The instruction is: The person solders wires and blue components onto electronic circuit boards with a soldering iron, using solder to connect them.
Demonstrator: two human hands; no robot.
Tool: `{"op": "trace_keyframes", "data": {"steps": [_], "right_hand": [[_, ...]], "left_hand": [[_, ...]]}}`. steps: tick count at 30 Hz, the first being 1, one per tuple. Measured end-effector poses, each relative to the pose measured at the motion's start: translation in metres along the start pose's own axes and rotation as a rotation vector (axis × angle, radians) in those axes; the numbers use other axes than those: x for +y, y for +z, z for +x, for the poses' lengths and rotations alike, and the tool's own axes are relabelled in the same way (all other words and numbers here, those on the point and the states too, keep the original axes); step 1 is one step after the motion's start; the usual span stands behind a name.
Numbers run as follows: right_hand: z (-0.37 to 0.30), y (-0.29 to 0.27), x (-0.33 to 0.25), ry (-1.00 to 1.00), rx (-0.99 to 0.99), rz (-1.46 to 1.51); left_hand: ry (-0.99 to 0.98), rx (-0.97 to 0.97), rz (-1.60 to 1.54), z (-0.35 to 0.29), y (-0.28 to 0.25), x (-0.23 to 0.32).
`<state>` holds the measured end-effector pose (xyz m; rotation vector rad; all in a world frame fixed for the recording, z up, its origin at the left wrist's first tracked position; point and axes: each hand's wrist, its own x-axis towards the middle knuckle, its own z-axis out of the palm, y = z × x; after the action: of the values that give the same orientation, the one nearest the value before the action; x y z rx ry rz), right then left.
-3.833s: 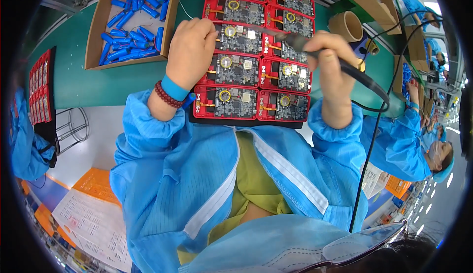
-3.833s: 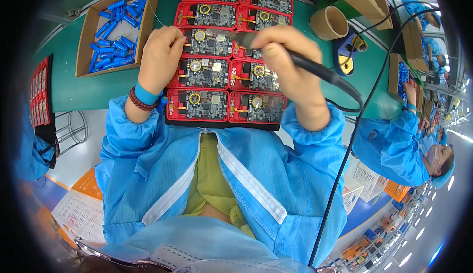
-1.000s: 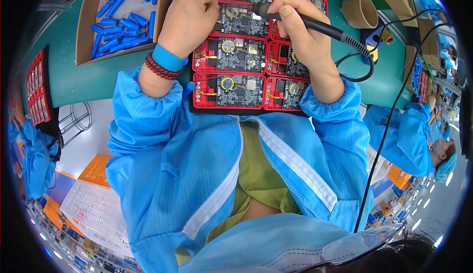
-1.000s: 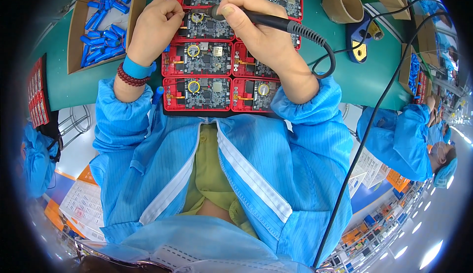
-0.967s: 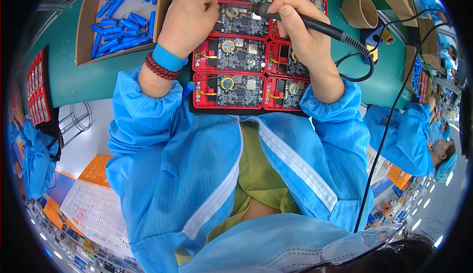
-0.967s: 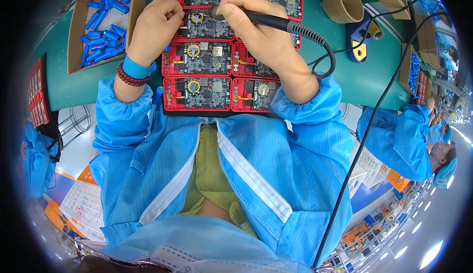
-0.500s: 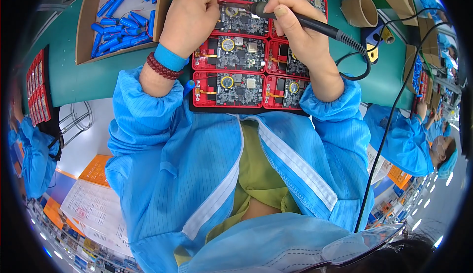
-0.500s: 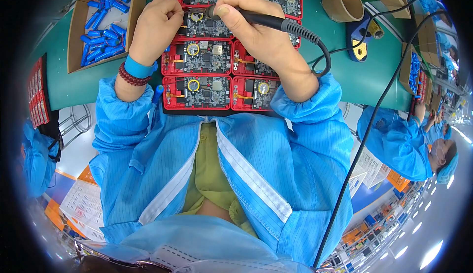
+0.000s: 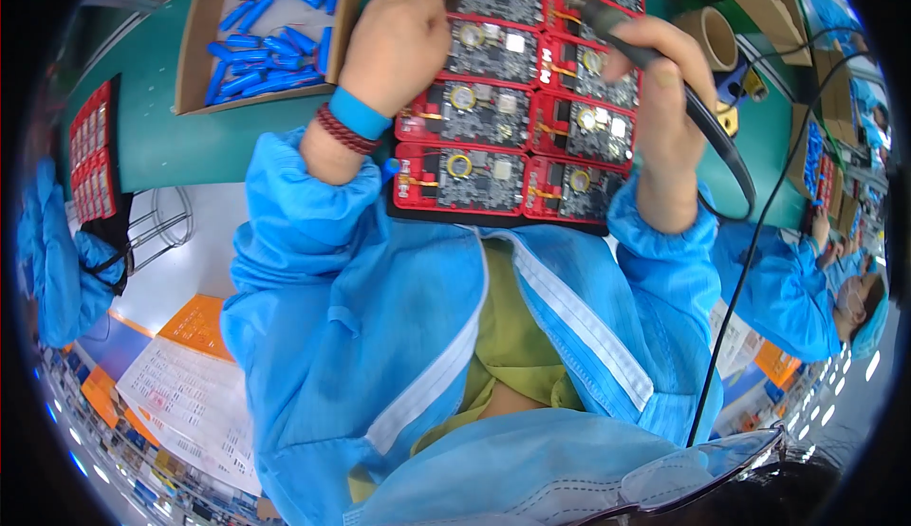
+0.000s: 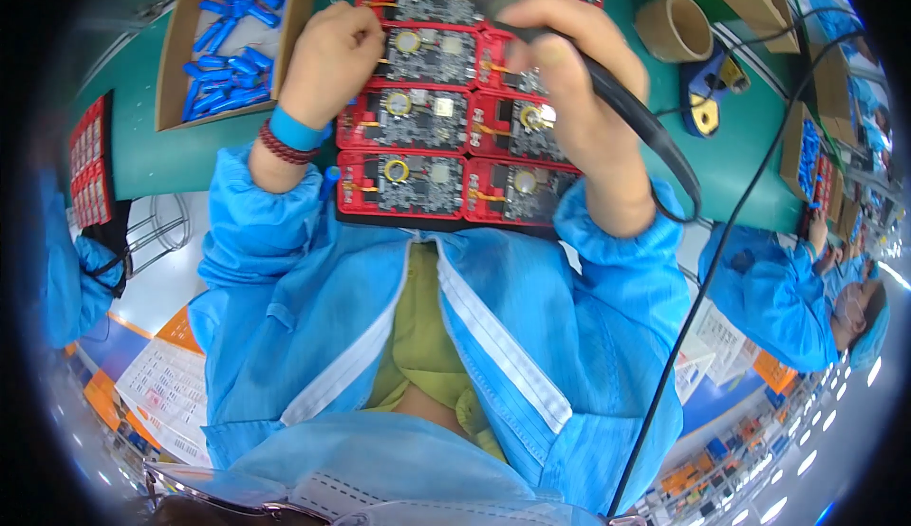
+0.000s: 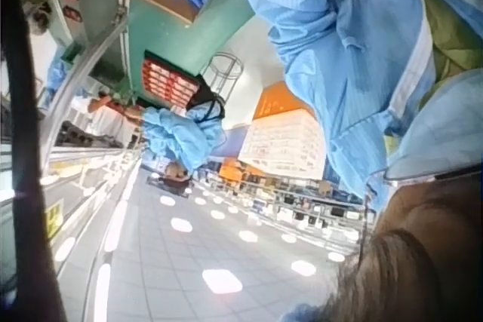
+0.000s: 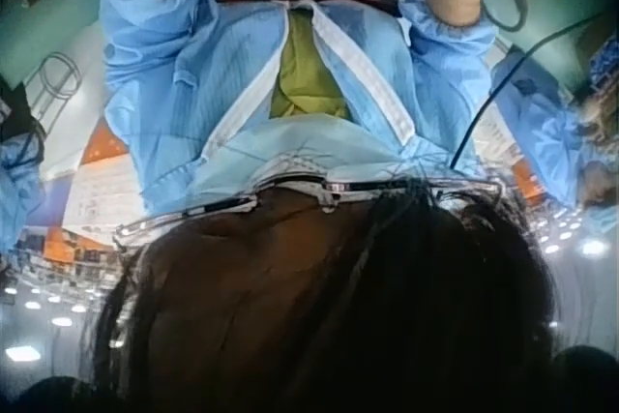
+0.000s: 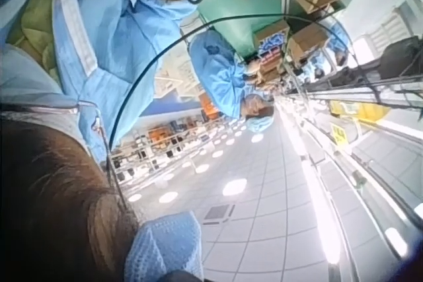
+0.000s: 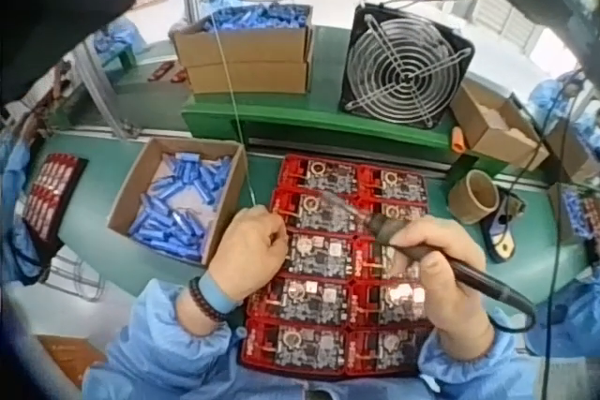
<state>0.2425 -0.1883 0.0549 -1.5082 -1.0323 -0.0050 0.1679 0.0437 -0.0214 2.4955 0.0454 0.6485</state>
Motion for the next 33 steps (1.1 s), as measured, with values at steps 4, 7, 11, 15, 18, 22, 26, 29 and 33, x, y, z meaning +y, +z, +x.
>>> {"op": "trace_keyframes", "data": {"steps": [4, 7, 11, 15, 18, 22, 26, 29, 33], "right_hand": [[-0.009, -0.024, -0.013, -0.046, 0.109, -0.082], [-0.02, -0.041, -0.018, -0.003, 0.266, -0.119], [-0.03, -0.055, -0.017, 0.014, 0.299, -0.068], [-0.031, -0.05, -0.021, 0.033, 0.279, -0.046], [-0.032, -0.045, -0.024, 0.037, 0.258, -0.029], [-0.032, -0.04, -0.024, 0.025, 0.234, -0.021], [-0.032, -0.042, -0.023, 0.016, 0.203, -0.034], [-0.03, -0.04, -0.023, 0.012, 0.192, -0.024], [-0.03, -0.037, -0.022, 0.006, 0.18, -0.005]], "left_hand": [[0.012, 0.045, 0.069, -0.003, -0.011, 0.012], [0.102, 0.146, 0.076, 0.004, -0.044, 0.019], [0.029, 0.046, 0.407, 0.019, -0.102, -0.017], [-0.031, -0.103, 0.462, 0.026, -0.106, -0.096], [0.1, -0.304, 0.62, 0.029, -0.107, -0.117], [0.084, -0.291, 0.607, 0.032, -0.1, -0.127], [0.059, -0.348, 0.473, 0.039, -0.099, -0.132], [0.028, -0.344, 0.399, 0.039, -0.098, -0.139], [-0.049, -0.377, 0.238, 0.041, -0.099, -0.15]]}}
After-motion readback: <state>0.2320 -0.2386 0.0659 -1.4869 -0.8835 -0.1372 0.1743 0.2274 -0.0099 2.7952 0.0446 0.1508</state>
